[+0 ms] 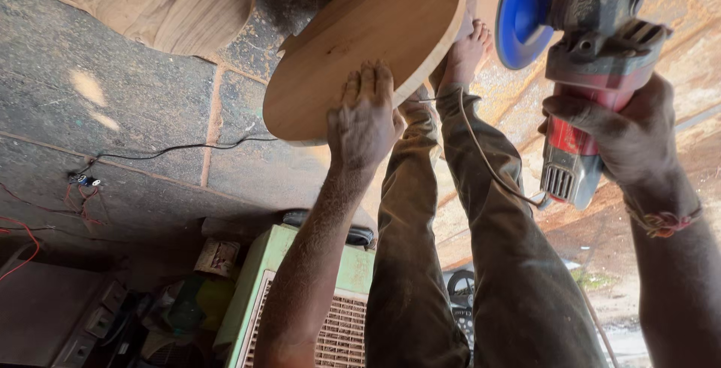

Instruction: The person uses an angle grinder with a sanding disc to smooth the surface of a circular wooden piece. They hold the wood steady with one hand while operating the tool with the other, moving it across the surface to remove roughness.

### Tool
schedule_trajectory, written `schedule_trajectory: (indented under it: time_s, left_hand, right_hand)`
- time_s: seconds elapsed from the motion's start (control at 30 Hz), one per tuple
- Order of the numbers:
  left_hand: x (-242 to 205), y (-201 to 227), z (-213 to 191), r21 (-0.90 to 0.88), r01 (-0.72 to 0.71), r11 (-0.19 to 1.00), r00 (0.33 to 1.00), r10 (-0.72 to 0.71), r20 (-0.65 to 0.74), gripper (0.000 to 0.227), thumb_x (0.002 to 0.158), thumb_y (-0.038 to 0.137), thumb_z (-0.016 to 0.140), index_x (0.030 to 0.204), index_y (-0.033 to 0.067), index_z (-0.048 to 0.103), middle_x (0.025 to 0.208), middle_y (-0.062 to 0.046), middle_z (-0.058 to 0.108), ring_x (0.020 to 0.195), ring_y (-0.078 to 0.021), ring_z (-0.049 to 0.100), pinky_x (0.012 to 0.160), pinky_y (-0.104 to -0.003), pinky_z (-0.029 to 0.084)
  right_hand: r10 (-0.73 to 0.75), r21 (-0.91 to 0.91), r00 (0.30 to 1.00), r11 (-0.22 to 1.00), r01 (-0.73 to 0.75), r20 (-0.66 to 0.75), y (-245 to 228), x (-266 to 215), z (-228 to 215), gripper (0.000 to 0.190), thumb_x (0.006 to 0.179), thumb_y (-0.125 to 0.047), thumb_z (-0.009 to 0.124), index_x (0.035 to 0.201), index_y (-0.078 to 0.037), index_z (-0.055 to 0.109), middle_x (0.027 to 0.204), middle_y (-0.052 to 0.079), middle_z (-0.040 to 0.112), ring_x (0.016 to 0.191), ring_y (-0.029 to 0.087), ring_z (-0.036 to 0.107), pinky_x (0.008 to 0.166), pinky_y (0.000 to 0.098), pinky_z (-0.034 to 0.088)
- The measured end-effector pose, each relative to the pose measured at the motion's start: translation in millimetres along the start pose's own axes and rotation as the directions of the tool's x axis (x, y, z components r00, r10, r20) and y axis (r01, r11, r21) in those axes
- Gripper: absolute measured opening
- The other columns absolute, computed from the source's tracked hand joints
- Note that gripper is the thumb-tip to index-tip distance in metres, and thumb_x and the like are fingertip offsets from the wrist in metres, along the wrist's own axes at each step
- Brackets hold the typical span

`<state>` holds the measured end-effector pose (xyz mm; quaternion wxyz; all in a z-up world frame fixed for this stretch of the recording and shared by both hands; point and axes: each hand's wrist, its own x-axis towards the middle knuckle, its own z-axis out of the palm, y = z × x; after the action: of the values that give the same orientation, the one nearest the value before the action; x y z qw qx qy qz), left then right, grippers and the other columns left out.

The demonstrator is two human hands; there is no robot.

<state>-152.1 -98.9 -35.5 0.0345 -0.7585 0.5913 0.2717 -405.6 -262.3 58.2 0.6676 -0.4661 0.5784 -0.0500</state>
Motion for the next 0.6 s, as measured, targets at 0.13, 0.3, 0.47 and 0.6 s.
schedule_trajectory:
  time_s: [0.13, 0.3, 0.47, 0.6]
  left_hand:
    - [-23.4, -40.0, -17.7, -0.077, 0.005, 0.997, 1.0, -0.004, 0.008, 0.057, 0.078, 0.014, 0.078, 0.129, -0.0044, 0.059, 0.125, -0.024, 0.072, 0.111, -0.0305, 0.073, 0.097, -0.042, 0.059]
    - [-41.5, -63.3, -49.8, -0.258, -0.01, 0.966, 1.0, 0.002, -0.031, 0.051, 0.09, 0.011, 0.073, 0.136, -0.0041, 0.058, 0.127, -0.025, 0.071, 0.113, -0.0323, 0.072, 0.101, -0.043, 0.058]
    - [-65.2, -82.2, -50.9, -0.328, -0.094, 0.94, 0.974, 0.019, -0.227, 0.044, 0.095, 0.008, 0.071, 0.137, 0.0011, 0.058, 0.128, -0.021, 0.072, 0.123, -0.0335, 0.072, 0.109, -0.046, 0.057]
    - [-66.8, -84.8, -54.0, -0.388, -0.073, 0.919, 0.961, -0.038, -0.272, 0.045, 0.093, 0.006, 0.068, 0.137, 0.0022, 0.06, 0.13, -0.02, 0.072, 0.124, -0.0331, 0.071, 0.109, -0.045, 0.058]
  right_hand:
    - [-0.005, -0.025, 1.0, 1.0, 0.006, 0.015, 15.2, -19.6, -14.3, 0.024, 0.089, 0.0, 0.075, 0.111, 0.002, 0.065, 0.09, 0.009, 0.069, 0.073, 0.017, 0.071, 0.068, 0.0305, 0.061]
    - [0.018, 0.077, 0.999, 0.997, -0.022, 0.043, 17.5, -38.2, -20.5, 0.018, 0.091, 0.002, 0.072, 0.106, -0.002, 0.064, 0.087, 0.008, 0.067, 0.07, 0.017, 0.07, 0.072, 0.0317, 0.065]
    - [0.004, -0.024, 1.0, 1.0, -0.004, 0.006, 2.2, -57.9, -10.4, 0.036, 0.089, -0.003, 0.078, 0.122, -0.001, 0.064, 0.101, 0.007, 0.068, 0.081, 0.017, 0.071, 0.077, 0.0312, 0.063]
    - [-0.316, -0.454, 0.939, 0.822, 0.343, 0.138, -23.1, -59.8, 6.5, 0.049, 0.083, -0.007, 0.086, 0.122, 0.009, 0.061, 0.109, 0.019, 0.07, 0.086, 0.027, 0.073, 0.075, 0.0353, 0.062]
